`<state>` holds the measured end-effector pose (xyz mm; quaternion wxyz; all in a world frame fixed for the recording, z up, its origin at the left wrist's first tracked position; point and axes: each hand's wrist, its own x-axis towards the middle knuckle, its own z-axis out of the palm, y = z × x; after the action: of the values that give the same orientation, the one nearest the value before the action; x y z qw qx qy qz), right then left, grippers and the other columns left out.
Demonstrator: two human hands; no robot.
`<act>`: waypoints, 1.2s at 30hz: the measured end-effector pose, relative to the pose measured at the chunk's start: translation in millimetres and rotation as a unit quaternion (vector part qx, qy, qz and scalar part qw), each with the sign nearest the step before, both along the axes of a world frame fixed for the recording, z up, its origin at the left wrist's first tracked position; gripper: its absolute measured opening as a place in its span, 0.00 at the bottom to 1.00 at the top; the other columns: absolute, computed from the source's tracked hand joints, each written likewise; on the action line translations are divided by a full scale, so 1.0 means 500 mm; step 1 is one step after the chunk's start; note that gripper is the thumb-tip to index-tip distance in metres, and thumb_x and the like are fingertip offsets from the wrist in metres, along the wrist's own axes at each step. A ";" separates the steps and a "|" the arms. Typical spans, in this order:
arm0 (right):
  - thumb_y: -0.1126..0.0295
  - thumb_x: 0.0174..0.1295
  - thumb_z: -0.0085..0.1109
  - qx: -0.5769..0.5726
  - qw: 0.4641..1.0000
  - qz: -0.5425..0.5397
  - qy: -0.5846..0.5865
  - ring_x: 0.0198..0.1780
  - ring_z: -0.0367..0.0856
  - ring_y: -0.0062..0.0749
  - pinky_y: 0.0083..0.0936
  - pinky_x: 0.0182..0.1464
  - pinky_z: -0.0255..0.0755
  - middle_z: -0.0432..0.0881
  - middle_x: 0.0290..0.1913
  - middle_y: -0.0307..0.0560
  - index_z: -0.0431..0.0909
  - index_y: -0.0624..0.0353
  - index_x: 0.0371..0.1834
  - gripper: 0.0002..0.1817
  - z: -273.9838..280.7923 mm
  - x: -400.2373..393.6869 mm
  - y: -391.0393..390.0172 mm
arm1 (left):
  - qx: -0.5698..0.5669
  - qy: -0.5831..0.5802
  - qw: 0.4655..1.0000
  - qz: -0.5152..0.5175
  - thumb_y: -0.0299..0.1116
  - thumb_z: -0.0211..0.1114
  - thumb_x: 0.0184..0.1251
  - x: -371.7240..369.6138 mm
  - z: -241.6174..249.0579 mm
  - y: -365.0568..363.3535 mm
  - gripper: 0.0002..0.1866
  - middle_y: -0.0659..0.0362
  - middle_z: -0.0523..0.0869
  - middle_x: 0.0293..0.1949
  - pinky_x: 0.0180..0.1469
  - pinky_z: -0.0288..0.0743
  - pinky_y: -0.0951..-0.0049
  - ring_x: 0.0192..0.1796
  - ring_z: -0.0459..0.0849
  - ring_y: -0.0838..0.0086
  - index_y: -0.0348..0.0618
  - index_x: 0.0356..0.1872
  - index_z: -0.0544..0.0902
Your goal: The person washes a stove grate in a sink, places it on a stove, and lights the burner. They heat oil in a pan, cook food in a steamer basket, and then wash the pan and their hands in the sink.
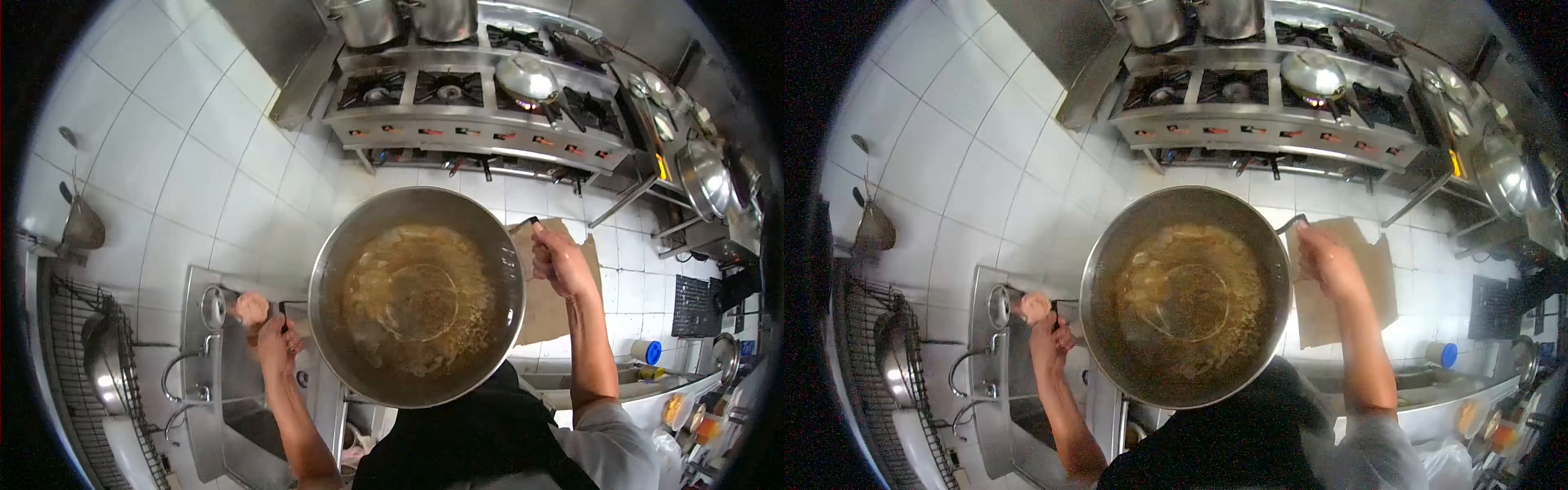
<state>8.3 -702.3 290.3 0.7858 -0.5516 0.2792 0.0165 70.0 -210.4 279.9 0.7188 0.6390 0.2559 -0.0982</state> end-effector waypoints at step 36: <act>0.58 0.66 0.54 -0.020 0.998 -0.063 -0.024 0.18 0.59 0.23 0.24 0.22 0.55 0.62 0.17 0.34 0.66 0.54 0.23 0.17 -0.153 1.042 -0.355 | -0.001 -0.009 0.999 -0.045 0.38 0.53 0.69 1.215 -0.120 -0.412 0.14 0.67 0.63 0.13 0.14 0.53 0.77 0.12 0.56 0.82 0.43 0.25 0.71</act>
<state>529.4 -879.6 213.6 0.7802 -0.5491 0.2951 -0.0517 677.4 -416.4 219.8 0.7169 0.6497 0.2199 -0.1250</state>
